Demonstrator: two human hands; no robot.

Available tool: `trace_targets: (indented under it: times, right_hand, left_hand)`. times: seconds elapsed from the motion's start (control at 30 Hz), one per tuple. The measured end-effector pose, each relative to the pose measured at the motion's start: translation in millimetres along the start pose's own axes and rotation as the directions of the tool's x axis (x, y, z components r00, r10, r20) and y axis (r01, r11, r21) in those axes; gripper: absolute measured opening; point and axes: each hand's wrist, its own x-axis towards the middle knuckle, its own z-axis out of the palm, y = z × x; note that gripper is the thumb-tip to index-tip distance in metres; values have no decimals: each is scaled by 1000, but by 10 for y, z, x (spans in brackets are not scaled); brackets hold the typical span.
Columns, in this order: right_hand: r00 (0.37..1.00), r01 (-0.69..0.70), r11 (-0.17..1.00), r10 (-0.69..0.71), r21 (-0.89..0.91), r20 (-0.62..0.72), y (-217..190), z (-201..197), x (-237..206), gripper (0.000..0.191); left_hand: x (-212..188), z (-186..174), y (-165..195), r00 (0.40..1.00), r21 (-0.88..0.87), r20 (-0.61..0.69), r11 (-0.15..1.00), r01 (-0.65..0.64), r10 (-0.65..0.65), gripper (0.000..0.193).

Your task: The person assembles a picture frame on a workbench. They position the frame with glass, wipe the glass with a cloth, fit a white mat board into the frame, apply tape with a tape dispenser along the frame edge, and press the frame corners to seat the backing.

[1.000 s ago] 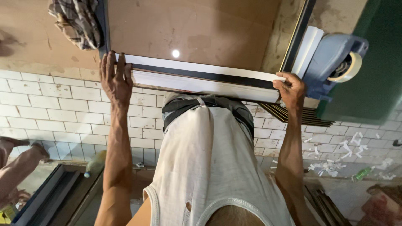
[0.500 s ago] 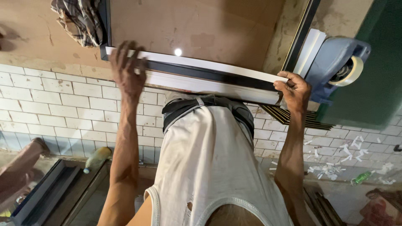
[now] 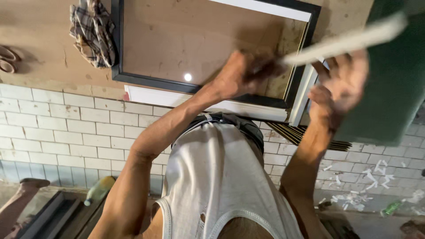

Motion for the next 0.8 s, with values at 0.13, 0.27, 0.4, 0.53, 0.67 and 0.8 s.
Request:
trace_targets:
  times: [0.13, 0.27, 0.4, 0.53, 0.67, 0.8]
  right_hand:
    - [910, -83, 709, 341, -701, 237, 467, 206, 84, 51]
    - [858, -296, 678, 498, -673, 123, 896, 205, -174, 27]
    - [916, -234, 654, 397, -720, 64, 954, -120, -255, 30]
    - [877, -63, 429, 455, -901, 155, 938, -499, -199, 24]
    - [826, -69, 339, 547, -938, 137, 1066, -624, -174, 23]
    - [811, -7, 390, 541, -921, 223, 1275, -530, -70, 21]
  left_hand:
    - [116, -152, 367, 893, -450, -449, 856, -253, 28, 18]
    - [-141, -679, 194, 665, -409, -747, 776, -480, 18, 11]
    - [-804, -1087, -389, 560, -212, -824, 963, -169, -83, 17]
    - [-1658, -1086, -827, 280, 37, -955, 900, 434, -96, 60]
    - [-2396, -1013, -997, 588, 591, -796, 399, 701, 145, 43]
    - [-2639, -1044, -1151, 679, 665, -731, 289, 688, 66, 51]
